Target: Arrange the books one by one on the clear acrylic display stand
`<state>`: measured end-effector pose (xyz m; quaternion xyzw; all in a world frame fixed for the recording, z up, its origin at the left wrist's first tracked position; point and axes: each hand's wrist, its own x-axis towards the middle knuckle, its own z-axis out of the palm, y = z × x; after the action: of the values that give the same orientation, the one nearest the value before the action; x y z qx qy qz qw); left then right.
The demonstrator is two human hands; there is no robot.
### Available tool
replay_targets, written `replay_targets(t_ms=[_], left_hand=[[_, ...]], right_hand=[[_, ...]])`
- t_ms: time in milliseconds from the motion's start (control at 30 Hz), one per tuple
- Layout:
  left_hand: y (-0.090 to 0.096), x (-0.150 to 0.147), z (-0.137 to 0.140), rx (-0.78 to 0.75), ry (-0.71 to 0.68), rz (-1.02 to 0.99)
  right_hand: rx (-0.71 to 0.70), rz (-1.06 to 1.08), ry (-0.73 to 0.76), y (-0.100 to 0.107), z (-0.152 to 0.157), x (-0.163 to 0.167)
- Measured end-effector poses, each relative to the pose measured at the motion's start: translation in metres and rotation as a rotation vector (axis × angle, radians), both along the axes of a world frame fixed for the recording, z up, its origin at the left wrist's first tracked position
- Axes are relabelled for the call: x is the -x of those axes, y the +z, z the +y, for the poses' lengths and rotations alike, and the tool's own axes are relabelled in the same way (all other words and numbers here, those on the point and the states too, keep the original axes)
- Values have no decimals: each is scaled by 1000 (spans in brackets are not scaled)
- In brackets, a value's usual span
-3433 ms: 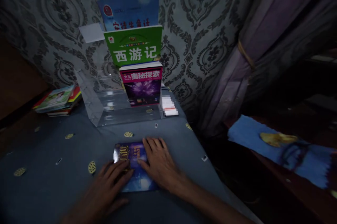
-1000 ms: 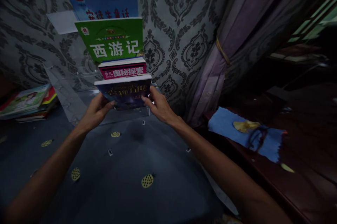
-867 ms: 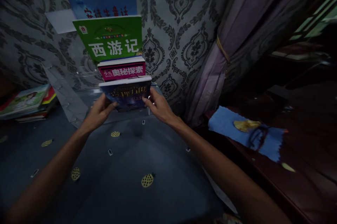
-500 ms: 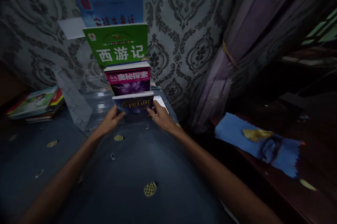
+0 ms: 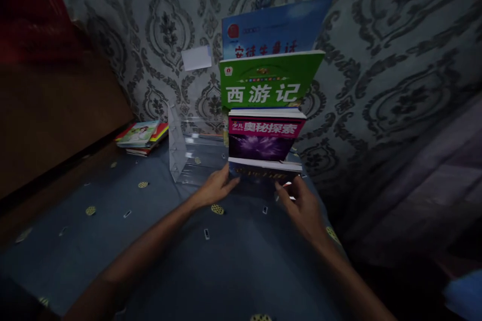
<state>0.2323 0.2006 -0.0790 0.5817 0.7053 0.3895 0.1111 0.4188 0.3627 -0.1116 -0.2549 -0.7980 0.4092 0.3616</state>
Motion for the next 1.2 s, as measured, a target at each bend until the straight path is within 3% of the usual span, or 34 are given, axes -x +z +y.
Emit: replay_targets(t_ms=[167, 267, 367, 500, 633, 767, 933, 1067, 1200], left_hand=[[-1, 4, -13, 22, 16, 167], [-4, 21, -41, -51, 129, 351], [0, 61, -81, -68, 373, 469], [18, 138, -130, -4, 791, 496], [37, 205, -149, 140, 1051, 523], [38, 243, -142, 308, 1115, 548], [35, 270, -134, 497, 1109, 525], [53, 286, -139, 581, 1090, 497], [74, 292, -153, 584, 1158, 497]], right_hand=[[20, 12, -59, 7, -6, -1], [38, -11, -74, 9, -9, -3], [77, -14, -158, 9, -16, -7], [183, 25, -230, 10, -31, -18], [154, -46, -227, 2, -44, -35], [124, -119, -168, -20, -49, -48], [86, -148, -115, -45, -48, -50], [72, -148, -127, -54, -46, -49], [97, -143, -109, -52, -46, -49]])
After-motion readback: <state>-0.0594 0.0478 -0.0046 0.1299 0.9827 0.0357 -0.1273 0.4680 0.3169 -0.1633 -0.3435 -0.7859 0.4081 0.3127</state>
